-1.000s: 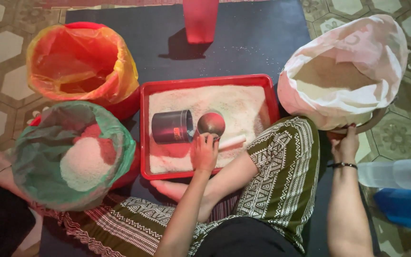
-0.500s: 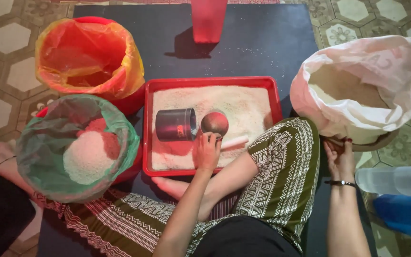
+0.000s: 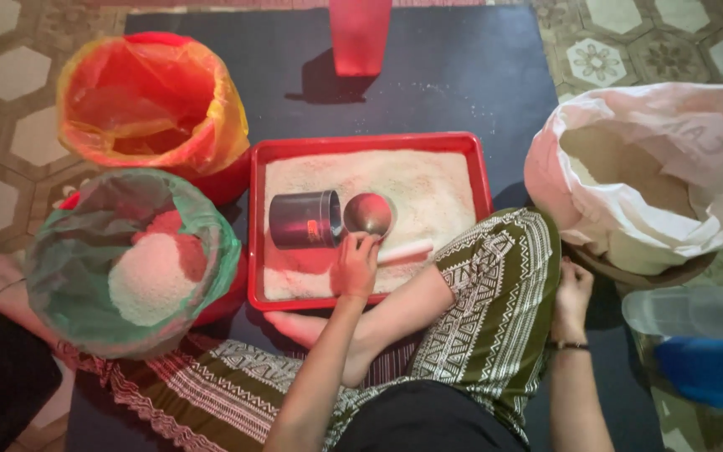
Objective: The person transfers grains by hand from metal cups into a bag and a tray, using a stick to reposition the cups on the tray.
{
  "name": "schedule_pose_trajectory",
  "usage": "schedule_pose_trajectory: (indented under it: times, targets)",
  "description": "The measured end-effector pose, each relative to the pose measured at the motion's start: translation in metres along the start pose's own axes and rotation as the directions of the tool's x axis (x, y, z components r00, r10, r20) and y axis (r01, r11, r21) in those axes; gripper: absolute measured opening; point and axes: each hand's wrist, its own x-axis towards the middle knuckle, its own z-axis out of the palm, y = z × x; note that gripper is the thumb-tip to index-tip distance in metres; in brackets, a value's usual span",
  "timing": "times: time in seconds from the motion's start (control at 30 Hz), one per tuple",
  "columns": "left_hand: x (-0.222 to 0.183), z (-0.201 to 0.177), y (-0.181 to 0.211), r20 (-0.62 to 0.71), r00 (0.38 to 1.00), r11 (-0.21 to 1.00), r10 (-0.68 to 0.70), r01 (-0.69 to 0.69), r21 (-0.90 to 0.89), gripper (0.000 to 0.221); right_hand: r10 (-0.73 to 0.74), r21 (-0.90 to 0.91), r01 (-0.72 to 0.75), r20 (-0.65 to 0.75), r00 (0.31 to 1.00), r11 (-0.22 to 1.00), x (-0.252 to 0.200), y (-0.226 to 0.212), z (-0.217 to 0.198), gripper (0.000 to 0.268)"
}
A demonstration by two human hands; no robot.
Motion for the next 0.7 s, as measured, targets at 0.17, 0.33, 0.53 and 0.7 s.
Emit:
schedule_pose_trajectory:
  times: [0.17,0.33,0.53,0.7]
  targets:
    - [0.016,-0.029,0.003,-0.109,0.993,0.951,-0.044,0.008,-0.310,0.007,-0.354,-0.405,0.352,0.072,0.932,0.844,-0.061,-0.088,0.034,0.023]
    - [0.061,-0.114,0.016,-0.314,0.946,0.916,-0.076,-0.058,-0.397,0.005,-0.574,-0.488,0.594,0.210,0.791,0.640,-0.073,-0.124,0.057,0.031]
    - [0.089,-0.202,-0.023,-0.583,0.806,0.933,-0.097,-0.130,-0.336,0.011,-0.600,-0.521,0.600,0.196,0.776,0.606,-0.070,-0.132,0.069,0.031]
    - [0.097,-0.218,-0.054,-0.321,0.512,0.412,-0.797,0.072,-0.908,0.029,-0.591,-0.516,0.600,0.208,0.780,0.611,-0.067,-0.130,0.067,0.033]
